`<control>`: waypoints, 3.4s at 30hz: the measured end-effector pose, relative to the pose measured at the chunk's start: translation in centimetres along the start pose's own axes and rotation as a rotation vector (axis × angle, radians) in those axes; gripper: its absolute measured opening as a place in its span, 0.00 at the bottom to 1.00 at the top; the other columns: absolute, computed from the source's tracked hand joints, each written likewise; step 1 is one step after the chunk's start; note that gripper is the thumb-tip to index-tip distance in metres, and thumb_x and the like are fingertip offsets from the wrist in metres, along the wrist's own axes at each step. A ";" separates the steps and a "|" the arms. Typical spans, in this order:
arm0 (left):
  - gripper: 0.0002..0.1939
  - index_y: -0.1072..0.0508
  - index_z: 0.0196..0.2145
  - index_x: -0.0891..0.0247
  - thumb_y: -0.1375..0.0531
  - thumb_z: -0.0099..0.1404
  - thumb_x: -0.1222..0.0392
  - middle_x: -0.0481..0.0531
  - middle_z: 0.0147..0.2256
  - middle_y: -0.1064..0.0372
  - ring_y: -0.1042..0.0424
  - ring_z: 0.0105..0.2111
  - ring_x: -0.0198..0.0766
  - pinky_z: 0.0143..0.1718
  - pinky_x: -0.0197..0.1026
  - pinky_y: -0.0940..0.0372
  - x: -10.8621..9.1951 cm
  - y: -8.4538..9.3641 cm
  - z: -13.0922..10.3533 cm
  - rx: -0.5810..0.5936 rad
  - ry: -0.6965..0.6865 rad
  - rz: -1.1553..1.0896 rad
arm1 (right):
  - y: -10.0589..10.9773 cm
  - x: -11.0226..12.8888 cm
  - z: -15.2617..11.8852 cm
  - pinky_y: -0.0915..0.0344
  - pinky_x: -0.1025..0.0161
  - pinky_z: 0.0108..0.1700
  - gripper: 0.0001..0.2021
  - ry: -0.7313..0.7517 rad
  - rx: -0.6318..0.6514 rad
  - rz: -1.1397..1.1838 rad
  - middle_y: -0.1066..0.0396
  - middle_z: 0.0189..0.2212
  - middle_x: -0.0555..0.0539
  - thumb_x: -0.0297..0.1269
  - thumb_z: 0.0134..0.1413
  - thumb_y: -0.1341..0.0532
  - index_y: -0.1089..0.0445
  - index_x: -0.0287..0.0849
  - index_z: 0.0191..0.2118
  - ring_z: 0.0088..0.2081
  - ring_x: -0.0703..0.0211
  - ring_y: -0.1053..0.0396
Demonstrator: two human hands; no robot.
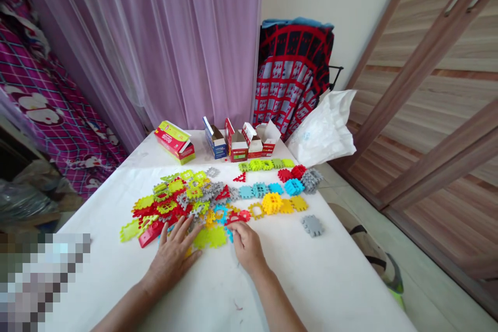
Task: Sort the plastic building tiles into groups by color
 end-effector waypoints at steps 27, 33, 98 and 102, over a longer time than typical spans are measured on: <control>0.13 0.26 0.45 0.56 0.48 0.67 0.55 0.54 0.57 0.32 0.41 0.60 0.51 0.62 0.60 0.52 0.7 1.5 -1.1 -0.088 0.202 -0.007 | -1.1 0.6 -1.5 0.33 0.57 0.47 0.11 0.058 0.071 -0.257 0.26 0.40 0.44 0.31 0.53 0.43 0.29 0.43 0.43 0.44 0.52 0.30; 0.13 0.26 0.44 0.57 0.47 0.67 0.57 0.55 0.55 0.31 0.38 0.59 0.52 0.60 0.61 0.48 0.7 1.7 -1.1 -0.149 0.168 -0.024 | -2.0 0.4 -1.2 0.34 0.56 0.47 0.14 0.022 0.176 -0.395 0.27 0.43 0.43 0.30 0.52 0.39 0.29 0.43 0.46 0.45 0.50 0.31; 0.11 0.25 0.43 0.58 0.44 0.64 0.63 0.56 0.51 0.28 0.35 0.55 0.53 0.56 0.62 0.44 1.6 2.3 -1.6 -0.306 0.147 -0.179 | -4.1 3.6 -1.6 0.39 0.57 0.56 0.18 0.135 0.333 -0.433 0.31 0.49 0.43 0.36 0.54 0.36 0.31 0.42 0.51 0.52 0.52 0.36; 0.11 0.25 0.42 0.58 0.44 0.64 0.62 0.56 0.51 0.27 0.35 0.55 0.53 0.56 0.62 0.44 1.6 2.4 -1.7 -0.305 0.144 -0.184 | -4.5 3.3 -1.3 0.38 0.57 0.54 0.13 0.137 0.335 -0.428 0.29 0.47 0.43 0.36 0.57 0.38 0.29 0.43 0.48 0.49 0.53 0.34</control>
Point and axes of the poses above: each hand's wrist, its own z-axis towards the middle knuckle, its own y-axis out of the back of the hand, x = y × z, the point moved 10 cm from there along z, towards the middle knuckle
